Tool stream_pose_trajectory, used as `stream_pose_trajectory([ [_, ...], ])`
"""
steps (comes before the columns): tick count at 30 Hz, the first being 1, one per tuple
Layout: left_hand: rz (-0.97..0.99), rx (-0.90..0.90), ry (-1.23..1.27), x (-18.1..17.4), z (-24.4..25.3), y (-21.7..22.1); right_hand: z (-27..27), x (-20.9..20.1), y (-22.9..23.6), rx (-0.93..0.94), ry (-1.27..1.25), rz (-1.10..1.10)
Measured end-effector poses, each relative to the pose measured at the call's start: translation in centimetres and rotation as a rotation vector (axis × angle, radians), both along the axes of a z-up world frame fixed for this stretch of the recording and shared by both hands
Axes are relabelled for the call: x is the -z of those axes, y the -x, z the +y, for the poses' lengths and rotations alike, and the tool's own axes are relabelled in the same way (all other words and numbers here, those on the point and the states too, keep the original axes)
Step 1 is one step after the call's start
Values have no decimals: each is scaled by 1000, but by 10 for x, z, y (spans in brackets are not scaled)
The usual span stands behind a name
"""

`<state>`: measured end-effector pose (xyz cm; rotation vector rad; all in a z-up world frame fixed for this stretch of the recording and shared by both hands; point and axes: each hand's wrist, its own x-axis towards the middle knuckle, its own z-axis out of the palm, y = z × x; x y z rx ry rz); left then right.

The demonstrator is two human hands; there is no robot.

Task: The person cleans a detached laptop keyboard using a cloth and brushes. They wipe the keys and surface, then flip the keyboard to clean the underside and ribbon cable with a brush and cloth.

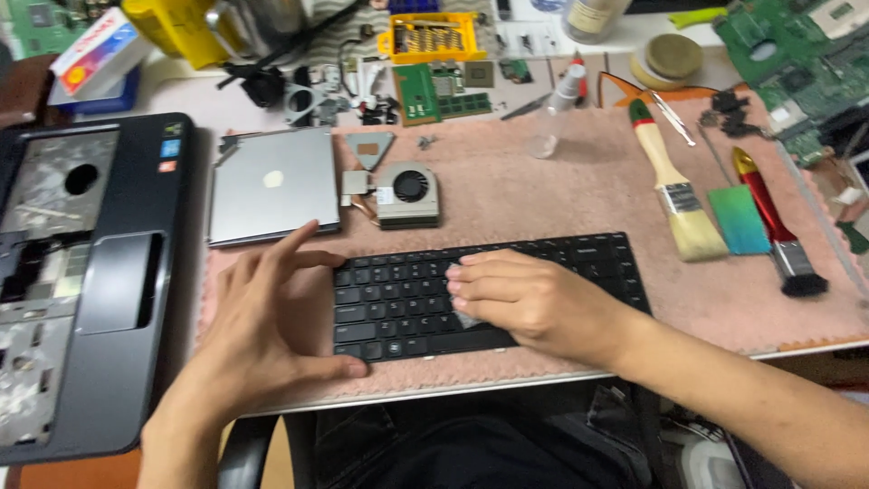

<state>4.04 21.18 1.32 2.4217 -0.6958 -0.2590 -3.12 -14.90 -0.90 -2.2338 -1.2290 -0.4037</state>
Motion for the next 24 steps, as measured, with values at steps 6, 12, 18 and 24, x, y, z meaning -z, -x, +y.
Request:
stream_pose_trajectory([
  [6,52,-80,-43,-4,-4,5,-64,-5,31,112,19,50],
  [12,0,-98,-52,9,-1,2,-128,-5,59,223,89,7],
  [18,-3,7,11,11,1,-2,-178,-10,69,301,209,61],
  [24,16,133,145,7,-1,6,-44,-30,29,188,3,-52],
])
